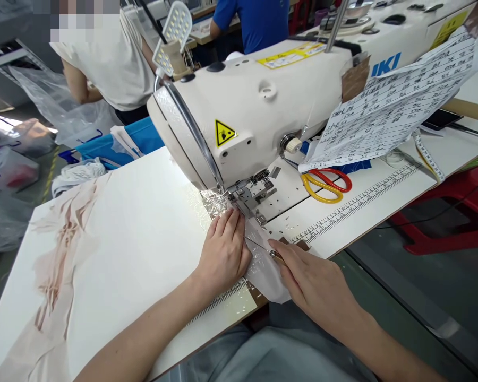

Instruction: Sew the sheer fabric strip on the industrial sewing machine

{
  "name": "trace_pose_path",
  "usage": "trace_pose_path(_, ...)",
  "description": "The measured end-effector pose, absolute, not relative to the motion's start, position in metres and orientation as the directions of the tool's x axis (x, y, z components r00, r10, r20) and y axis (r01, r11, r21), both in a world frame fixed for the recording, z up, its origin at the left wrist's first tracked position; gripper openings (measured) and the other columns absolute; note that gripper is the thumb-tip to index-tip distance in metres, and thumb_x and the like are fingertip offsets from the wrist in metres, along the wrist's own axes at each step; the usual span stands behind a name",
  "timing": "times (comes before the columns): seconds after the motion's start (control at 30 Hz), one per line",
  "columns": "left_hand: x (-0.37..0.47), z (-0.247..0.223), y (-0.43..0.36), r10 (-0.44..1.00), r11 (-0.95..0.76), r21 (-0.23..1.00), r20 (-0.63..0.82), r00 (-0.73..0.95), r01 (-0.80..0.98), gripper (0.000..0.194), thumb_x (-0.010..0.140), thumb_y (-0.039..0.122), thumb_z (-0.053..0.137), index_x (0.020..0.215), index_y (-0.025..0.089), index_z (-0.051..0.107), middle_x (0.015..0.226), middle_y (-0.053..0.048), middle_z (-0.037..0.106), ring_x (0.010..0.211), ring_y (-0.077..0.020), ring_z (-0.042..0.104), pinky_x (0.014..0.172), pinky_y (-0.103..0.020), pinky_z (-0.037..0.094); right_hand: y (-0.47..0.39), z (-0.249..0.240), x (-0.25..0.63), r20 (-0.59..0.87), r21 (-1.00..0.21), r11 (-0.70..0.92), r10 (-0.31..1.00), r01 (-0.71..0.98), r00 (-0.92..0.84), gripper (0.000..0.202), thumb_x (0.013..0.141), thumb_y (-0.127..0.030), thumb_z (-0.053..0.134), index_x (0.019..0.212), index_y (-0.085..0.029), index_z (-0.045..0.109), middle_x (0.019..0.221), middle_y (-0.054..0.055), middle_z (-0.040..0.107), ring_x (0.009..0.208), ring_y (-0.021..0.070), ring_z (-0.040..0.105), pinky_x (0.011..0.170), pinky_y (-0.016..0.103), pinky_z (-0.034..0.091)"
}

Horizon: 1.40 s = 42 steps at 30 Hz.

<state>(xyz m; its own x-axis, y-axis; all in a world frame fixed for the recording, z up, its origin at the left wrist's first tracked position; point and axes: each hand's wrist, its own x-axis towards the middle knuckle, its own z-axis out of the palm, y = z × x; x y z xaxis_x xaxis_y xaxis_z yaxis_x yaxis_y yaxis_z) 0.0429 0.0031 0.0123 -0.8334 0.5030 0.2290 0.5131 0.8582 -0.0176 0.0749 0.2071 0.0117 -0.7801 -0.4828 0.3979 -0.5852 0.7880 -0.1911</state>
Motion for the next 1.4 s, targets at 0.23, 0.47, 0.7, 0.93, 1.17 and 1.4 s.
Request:
trace_pose_path(0.23, 0.046, 0.013, 0.003, 0.539, 0.837, -0.039, 0.229, -0.811, 0.545, 0.049, 0.094, 0.023, 0.038, 0.132, -0.002, 0.052, 0.139, -0.023, 0.052, 0.133, -0.034, 0.045, 0.113, -0.051, 0.036, 0.202, 0.012, 0.074, 0.386, -0.2, 0.788, -0.483, -0.582, -0.786, 0.04, 0.102, -0.011, 0.023, 0.119, -0.008, 0.059, 0.089, 0.01, 0.073, 0.068, 0.0185, 0.071, 0.05, 0.027, 0.049)
trace_pose_path(0.47, 0.042, 0.014, 0.002, 0.51, 0.857, -0.064, 0.244, -0.825, 0.511, 0.049, 0.093, 0.024, 0.039, 0.132, -0.001, 0.054, 0.138, -0.021, 0.054, 0.131, -0.0334, 0.046, 0.112, -0.05, 0.036, 0.194, 0.013, 0.067, 0.389, -0.221, 0.781, -0.479, -0.584, -0.787, 0.037, 0.099, -0.009, 0.027, 0.119, -0.01, 0.058, 0.086, 0.008, 0.071, 0.065, 0.0178, 0.07, 0.048, 0.026, 0.046)
trace_pose_path(0.7, 0.035, 0.011, -0.001, 0.485, 0.869, -0.048, 0.279, -0.829, 0.492, 0.048, 0.092, 0.023, 0.04, 0.131, -0.003, 0.054, 0.136, -0.023, 0.052, 0.128, -0.0349, 0.045, 0.108, -0.05, 0.038, 0.185, 0.011, 0.059, 0.35, -0.222, 0.788, -0.485, -0.574, -0.801, 0.033, 0.097, -0.008, 0.033, 0.119, -0.01, 0.057, 0.087, 0.008, 0.072, 0.069, 0.0198, 0.07, 0.048, 0.027, 0.045)
trace_pose_path(0.93, 0.026, 0.013, -0.008, 0.446, 0.894, -0.086, 0.275, -0.852, 0.44, 0.044, 0.091, 0.019, 0.046, 0.131, 0.001, 0.054, 0.123, -0.02, 0.057, 0.111, -0.0326, 0.051, 0.093, -0.047, 0.047, 0.177, 0.009, 0.058, 0.333, -0.263, 0.806, -0.44, -0.53, -0.834, 0.032, 0.095, -0.009, 0.035, 0.118, -0.01, 0.057, 0.092, 0.01, 0.074, 0.071, 0.0205, 0.072, 0.047, 0.027, 0.045)
trace_pose_path(1.17, 0.019, 0.014, -0.02, 0.497, 0.867, -0.196, 0.281, -0.821, 0.458, 0.04, 0.09, 0.004, 0.046, 0.127, 0.008, 0.059, 0.131, -0.014, 0.06, 0.129, -0.0305, 0.046, 0.099, -0.043, 0.045, 0.183, 0.011, 0.071, 0.368, -0.295, 0.79, -0.426, -0.538, -0.827, 0.031, 0.097, -0.01, 0.033, 0.117, -0.01, 0.057, 0.087, 0.008, 0.074, 0.062, 0.0171, 0.069, 0.047, 0.026, 0.043)
trace_pose_path(1.4, 0.034, 0.017, -0.004, 0.513, 0.855, -0.087, 0.276, -0.813, 0.511, 0.039, 0.093, 0.019, 0.048, 0.126, 0.003, 0.059, 0.133, -0.019, 0.058, 0.129, -0.0324, 0.048, 0.102, -0.046, 0.045, 0.185, 0.013, 0.071, 0.34, -0.314, 0.782, -0.437, -0.538, -0.833, 0.031, 0.096, -0.009, 0.032, 0.116, -0.011, 0.056, 0.086, 0.008, 0.073, 0.063, 0.0175, 0.069, 0.048, 0.026, 0.041)
